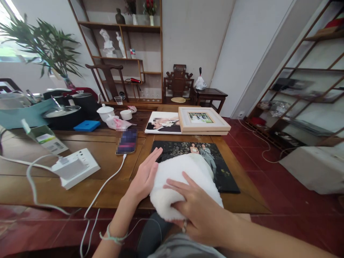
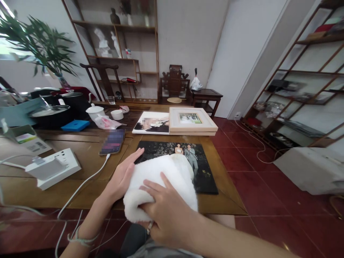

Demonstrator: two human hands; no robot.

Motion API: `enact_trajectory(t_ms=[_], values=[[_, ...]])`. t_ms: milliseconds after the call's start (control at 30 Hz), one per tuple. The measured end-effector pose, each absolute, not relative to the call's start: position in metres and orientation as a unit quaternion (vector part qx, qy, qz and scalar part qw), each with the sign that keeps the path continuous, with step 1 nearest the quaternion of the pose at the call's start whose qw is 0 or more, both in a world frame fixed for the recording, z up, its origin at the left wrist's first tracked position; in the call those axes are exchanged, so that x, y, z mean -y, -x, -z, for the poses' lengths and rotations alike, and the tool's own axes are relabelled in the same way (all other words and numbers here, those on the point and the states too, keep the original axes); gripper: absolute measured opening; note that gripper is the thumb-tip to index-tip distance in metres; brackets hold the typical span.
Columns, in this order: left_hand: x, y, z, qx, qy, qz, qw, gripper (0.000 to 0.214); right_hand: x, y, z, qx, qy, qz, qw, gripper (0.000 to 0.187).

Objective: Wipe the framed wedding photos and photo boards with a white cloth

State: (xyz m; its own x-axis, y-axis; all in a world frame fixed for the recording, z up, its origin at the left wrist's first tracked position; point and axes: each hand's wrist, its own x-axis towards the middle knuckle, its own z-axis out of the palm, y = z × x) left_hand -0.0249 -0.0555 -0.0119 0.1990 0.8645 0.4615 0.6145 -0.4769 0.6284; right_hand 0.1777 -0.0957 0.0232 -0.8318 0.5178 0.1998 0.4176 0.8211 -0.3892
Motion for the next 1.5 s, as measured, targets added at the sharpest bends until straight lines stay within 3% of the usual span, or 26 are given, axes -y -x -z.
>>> enact_trajectory(t_ms=[367, 533, 833, 1033, 1267, 1500], values=[[0.054, 0.02, 0.009, -0.541, -0.733, -0.382, 0.152, 0.045, 0.001, -0.184, -0.028, 0.864, 0.448, -0.125, 0.191, 0.036], [0.05, 0.02, 0.012, -0.532, -0.758, -0.355, 0.124, 0.038, -0.032, -0.161, -0.034, 0.868, 0.433, -0.141, 0.196, 0.039], [0.049, 0.022, 0.016, -0.525, -0.773, -0.345, 0.091, 0.033, -0.032, -0.126, -0.034, 0.894, 0.371, -0.148, 0.202, 0.038], [0.05, 0.022, 0.016, -0.53, -0.765, -0.348, 0.112, 0.034, -0.024, -0.185, -0.027, 0.88, 0.406, -0.134, 0.209, 0.037], [0.05, 0.021, 0.015, -0.534, -0.763, -0.348, 0.111, 0.033, -0.026, -0.263, -0.02, 0.82, 0.519, -0.11, 0.213, 0.052], [0.048, 0.019, 0.015, -0.527, -0.764, -0.356, 0.104, 0.032, -0.014, -0.263, -0.021, 0.832, 0.511, -0.092, 0.194, 0.042]])
